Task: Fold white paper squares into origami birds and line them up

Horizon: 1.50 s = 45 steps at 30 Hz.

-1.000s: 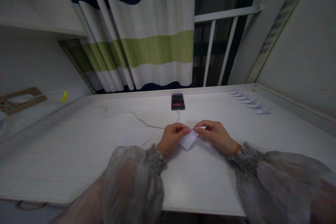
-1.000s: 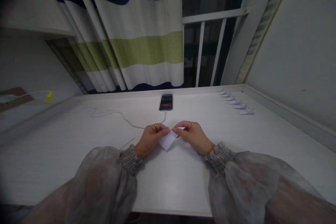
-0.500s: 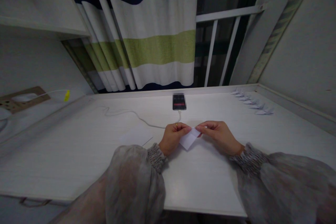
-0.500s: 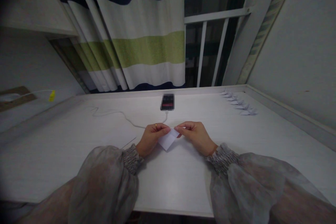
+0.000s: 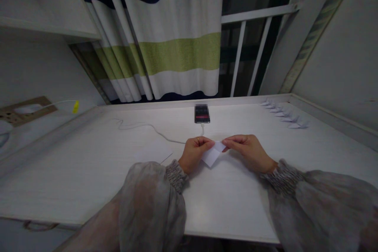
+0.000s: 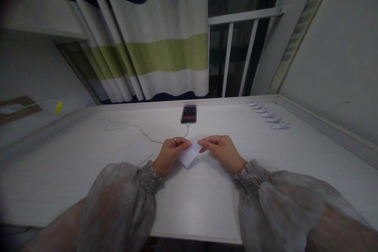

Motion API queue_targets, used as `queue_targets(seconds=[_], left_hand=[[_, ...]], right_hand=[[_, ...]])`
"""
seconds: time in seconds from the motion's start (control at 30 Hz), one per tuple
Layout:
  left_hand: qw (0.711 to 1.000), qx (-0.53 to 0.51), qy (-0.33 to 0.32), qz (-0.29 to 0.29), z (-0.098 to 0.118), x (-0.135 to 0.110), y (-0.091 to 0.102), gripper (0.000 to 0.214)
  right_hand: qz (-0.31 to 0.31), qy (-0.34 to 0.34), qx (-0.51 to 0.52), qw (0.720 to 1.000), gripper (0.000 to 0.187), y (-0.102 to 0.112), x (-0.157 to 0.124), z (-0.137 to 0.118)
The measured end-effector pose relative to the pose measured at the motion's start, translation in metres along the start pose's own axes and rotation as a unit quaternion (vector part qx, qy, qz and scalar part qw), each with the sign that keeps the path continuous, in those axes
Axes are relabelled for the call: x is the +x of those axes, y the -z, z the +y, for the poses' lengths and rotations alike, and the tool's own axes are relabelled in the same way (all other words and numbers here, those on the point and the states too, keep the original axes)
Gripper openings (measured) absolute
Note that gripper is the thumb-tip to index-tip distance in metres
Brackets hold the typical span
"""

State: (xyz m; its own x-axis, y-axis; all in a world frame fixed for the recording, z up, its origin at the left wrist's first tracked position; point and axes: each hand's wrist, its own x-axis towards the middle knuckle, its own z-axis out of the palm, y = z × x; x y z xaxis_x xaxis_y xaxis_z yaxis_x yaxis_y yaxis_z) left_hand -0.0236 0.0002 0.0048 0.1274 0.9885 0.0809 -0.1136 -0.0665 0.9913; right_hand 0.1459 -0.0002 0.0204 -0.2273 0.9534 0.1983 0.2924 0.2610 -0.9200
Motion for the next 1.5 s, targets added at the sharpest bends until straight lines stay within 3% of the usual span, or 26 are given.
queue_targets(seconds=[0.2,0.43,0.67,0.73,0.83,0.97,1.23,1.5], left_hand=[[1.0,-0.001,0.001,-0.011,-0.001,0.001,0.001,0.024],[1.0,-0.005,0.002,-0.009,-0.002,0.002,0.0,0.022],[0.999,-0.018,0.013,0.039,-0.002,0.005,0.004,0.022],[0.999,-0.014,0.014,0.036,-0.002,0.005,0.004,0.022],[1.0,0.007,0.014,0.003,-0.003,0.004,0.002,0.024],[0.999,0.024,0.02,-0.043,-0.005,0.002,0.0,0.026],[0.998,0.022,0.05,-0.035,-0.007,0.001,-0.002,0.025],[0.999,0.041,0.015,-0.023,-0.006,0.003,0.0,0.025]], right_hand=[[0.008,0.001,0.011,1.0,0.025,0.001,-0.001,-0.002],[0.023,-0.016,0.093,0.995,0.023,-0.002,0.002,0.003],[0.119,-0.029,0.165,0.979,0.026,0.008,0.012,0.008],[0.107,-0.01,0.164,0.981,0.027,0.007,0.013,0.01],[0.034,0.001,0.132,0.991,0.028,0.0,0.01,0.009],[-0.042,-0.042,0.075,0.995,0.027,-0.011,0.003,0.005],[-0.06,-0.02,0.031,0.997,0.019,-0.012,0.003,0.005],[-0.061,-0.091,0.107,0.988,0.019,-0.003,0.006,0.002]])
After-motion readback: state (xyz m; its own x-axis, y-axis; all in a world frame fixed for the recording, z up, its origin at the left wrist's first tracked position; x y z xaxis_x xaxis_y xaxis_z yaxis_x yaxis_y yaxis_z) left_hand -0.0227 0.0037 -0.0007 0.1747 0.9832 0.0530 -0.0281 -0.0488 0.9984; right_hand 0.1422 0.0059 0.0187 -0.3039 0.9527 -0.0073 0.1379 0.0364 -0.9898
